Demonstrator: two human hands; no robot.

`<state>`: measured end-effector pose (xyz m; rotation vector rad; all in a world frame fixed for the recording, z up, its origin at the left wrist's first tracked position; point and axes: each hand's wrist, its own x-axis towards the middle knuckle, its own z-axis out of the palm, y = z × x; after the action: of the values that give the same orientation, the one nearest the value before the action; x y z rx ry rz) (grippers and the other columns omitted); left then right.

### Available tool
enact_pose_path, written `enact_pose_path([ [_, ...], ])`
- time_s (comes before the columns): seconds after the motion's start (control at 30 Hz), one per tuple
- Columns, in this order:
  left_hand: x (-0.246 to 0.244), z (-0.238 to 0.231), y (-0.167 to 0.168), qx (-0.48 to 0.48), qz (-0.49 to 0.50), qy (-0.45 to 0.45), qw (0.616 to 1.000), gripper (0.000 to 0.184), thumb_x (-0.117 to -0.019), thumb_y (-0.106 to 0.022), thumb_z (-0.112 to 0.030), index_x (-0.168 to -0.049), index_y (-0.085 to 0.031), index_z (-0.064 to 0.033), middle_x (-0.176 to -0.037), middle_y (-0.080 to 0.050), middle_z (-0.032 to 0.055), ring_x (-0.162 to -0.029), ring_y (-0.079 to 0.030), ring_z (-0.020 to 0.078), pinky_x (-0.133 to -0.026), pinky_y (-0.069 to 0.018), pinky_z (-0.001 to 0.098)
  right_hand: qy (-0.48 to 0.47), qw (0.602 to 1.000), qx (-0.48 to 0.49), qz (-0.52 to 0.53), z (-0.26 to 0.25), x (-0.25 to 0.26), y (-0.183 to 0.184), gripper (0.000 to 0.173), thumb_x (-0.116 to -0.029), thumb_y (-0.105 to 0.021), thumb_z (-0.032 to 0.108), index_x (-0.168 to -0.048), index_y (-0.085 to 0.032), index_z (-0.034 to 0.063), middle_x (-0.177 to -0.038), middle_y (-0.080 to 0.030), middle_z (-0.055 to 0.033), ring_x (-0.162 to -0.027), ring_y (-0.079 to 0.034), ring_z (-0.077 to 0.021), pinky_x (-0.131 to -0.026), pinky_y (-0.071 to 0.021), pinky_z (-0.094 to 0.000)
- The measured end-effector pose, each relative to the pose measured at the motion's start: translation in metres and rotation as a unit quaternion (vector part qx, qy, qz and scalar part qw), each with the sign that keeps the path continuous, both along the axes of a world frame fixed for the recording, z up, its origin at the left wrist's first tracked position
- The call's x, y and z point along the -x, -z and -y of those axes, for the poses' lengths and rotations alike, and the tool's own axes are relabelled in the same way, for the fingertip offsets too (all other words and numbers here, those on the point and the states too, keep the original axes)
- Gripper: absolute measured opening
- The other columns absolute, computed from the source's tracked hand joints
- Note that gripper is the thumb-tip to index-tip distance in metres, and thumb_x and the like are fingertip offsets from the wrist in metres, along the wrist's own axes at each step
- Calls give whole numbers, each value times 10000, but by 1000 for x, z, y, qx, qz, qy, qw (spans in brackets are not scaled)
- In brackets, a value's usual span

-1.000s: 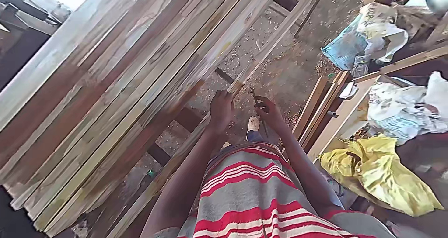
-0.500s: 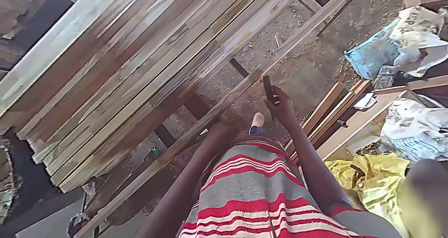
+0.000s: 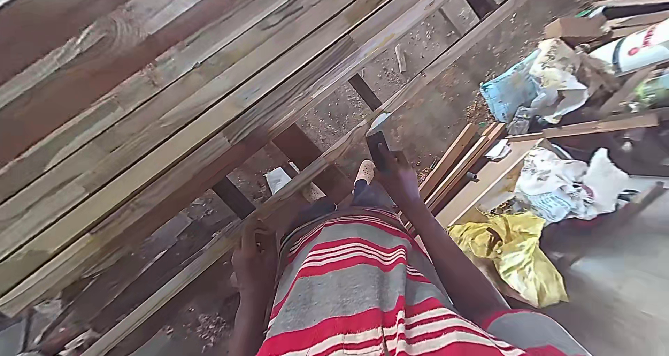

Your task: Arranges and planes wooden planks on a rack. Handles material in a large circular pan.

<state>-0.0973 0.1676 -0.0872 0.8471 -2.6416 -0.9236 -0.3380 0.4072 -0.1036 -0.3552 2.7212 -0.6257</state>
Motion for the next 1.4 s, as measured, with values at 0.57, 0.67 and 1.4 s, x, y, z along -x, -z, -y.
enact_pose_path([
  [0.57,28,61,16,-171,-136,134,967,425,-1051,-536,-202,-1360,-554,88,-1036,-667,201,-843,-638,185,-747,-549,296,58,970,-177,159,127,-17,-94,383,-975,-701,327,-1146,-670,-15,-992,-690,-239,-932,-689,-412,-786,-542,-620],
  [0.67,60,65,11,-157,-160,155,962,412,-1039,-542,-205,-1347,-567,67,-1009,-687,183,-796,-635,183,-699,-536,310,30,962,-179,203,133,-35,-98,399,-974,-692,336,-1171,-677,-11,-1053,-690,-214,-995,-684,-374,-853,-544,-581],
  [1.4,347,-93,-2,-147,99,224,958,791,-879,-817,-345,-1516,-441,-65,-1447,-552,180,-1328,-541,341,-1094,-455,555,-40,997,-50,42,-67,193,-37,720,-944,-740,251,-1582,-415,177,-1352,-581,-265,-952,-688,-468,-761,-565,-640],
])
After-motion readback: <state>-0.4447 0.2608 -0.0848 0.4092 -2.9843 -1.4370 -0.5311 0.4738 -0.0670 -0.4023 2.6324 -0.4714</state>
